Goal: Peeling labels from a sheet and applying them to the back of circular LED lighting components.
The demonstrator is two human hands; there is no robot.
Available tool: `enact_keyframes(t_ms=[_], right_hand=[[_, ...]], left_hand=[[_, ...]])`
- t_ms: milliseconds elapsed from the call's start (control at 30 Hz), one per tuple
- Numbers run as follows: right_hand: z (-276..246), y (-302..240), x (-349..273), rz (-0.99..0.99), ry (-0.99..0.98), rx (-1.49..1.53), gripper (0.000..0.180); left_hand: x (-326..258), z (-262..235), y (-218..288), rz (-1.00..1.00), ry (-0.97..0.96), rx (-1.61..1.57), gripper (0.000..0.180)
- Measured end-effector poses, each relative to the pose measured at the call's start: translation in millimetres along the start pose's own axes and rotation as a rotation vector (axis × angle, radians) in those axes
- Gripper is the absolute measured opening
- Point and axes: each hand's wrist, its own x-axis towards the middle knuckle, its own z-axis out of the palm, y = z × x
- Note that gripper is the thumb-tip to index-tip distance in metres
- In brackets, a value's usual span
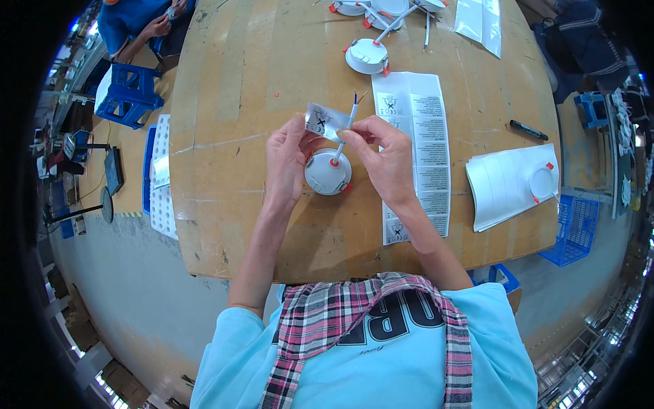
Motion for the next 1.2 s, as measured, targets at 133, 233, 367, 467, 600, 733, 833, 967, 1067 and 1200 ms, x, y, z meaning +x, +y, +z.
enact_keyframes(t_ms=[133, 233, 367, 467, 600, 733, 833, 967, 1067, 1200], right_hand=[[-1, 0, -1, 0.057, 0.003, 0.01, 0.018], [-1, 0, 0, 0.094, -0.004, 0.0, 0.022], [0, -1, 6, 0.113, 0.024, 0.036, 0.026], [-1, -2, 15, 0.083, 0.035, 0.001, 0.026], [0, -3, 20, 0.105, 0.038, -0.005, 0.025], [3, -2, 19, 0.108, 0.051, -0.028, 0.024], [5, 0, 18, 0.113, 0.082, -0.028, 0.023], [10, 0, 17, 0.107, 0.136, -0.011, 0.021], [14, -1, 17, 0.099, 0.145, 0.052, 0.02], [14, -2, 18, 0.117, 0.092, 0.091, 0.02]], left_hand=[[5, -2, -3, -0.028, -0.029, -0.014, 0.02], [6, -2, -2, -0.049, -0.029, -0.017, 0.018], [5, 0, 0, -0.046, -0.021, -0.016, 0.018], [7, 1, 3, -0.067, -0.041, -0.03, 0.019], [12, 4, 4, -0.09, 0.011, -0.056, 0.025], [18, 7, 1, -0.033, 0.041, 0.009, 0.023], [19, 6, -1, -0.013, 0.048, 0.025, 0.022], [19, 6, -2, -0.021, 0.087, 0.051, 0.019], [18, 6, -1, 0.044, 0.099, 0.132, 0.027], [18, -2, 5, -0.061, 0.031, -0.036, 0.043]])
